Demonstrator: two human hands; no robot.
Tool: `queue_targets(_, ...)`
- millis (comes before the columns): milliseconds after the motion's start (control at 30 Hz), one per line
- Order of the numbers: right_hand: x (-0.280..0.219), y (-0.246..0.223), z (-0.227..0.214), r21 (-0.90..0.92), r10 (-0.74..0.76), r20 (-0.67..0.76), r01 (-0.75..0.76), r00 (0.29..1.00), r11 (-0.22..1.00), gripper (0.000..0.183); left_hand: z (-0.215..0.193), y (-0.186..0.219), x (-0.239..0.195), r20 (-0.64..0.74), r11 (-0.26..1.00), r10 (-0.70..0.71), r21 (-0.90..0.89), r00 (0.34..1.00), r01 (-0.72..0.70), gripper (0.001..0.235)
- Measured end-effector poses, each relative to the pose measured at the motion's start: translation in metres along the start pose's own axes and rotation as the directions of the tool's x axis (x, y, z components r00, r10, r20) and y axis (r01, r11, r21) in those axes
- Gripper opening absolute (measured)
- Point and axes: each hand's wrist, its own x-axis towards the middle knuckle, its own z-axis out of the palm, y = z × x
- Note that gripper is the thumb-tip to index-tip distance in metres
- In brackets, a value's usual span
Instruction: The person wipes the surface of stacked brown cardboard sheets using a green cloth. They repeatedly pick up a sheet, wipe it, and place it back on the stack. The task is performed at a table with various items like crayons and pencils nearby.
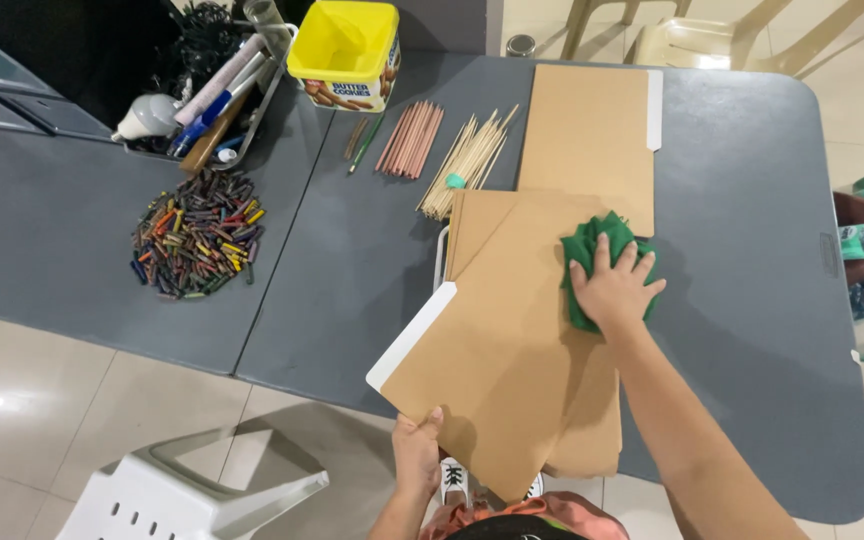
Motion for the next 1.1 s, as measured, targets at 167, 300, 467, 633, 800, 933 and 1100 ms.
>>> queue_targets(167,-0.104,-0.065,-0.005,-0.177,-0.361,0.08,0.37,0.929,0.912,0.076,0.007,0.01,-0.002,-0.009,0.996,-0.047,-0.075,0.999,0.047,0.027)
queue_targets(300,-0.212,-0.084,-0.002,0.054,-0.756,0.018,0.754,0.655,0.655,0.072,-0.008,0.006,0.007,-0.04,0.998,-0.061,-0.02,0.997,0.06,0.024)
queue_targets(467,-0.198,-0.067,0.0,0.137,-0.736,-0.081,0.739,0.672,0.659,0.066,-0.034,0.052,0.012,-0.091,0.994,0.073,0.087,0.993,-0.065,0.021)
queue_targets(633,-0.143,-0.052,0.001,0.048,-0.54,-0.083,0.544,0.838,0.837,0.068,-0.086,0.108,0.036,-0.172,0.947,0.237,0.259,0.956,-0.188,0.015)
queue_targets(800,-0.094,-0.058,-0.01,0.312,-0.409,-0.142,0.433,0.901,0.846,0.087,-0.069,0.206,0.014,0.039,0.808,0.432,0.427,0.901,-0.406,0.02)
queue_targets(933,-0.062,-0.1,-0.079,0.496,-0.443,-0.445,0.626,0.779,0.602,0.101,-0.065,0.231,0.024,0.131,0.673,0.518,0.548,0.845,-0.497,0.022)
queue_targets(1100,-0.071,-0.156,-0.183,-0.059,-0.586,-0.647,0.734,0.488,0.676,0.071,-0.087,0.215,0.068,0.334,0.53,0.617,0.493,0.713,-0.69,0.009)
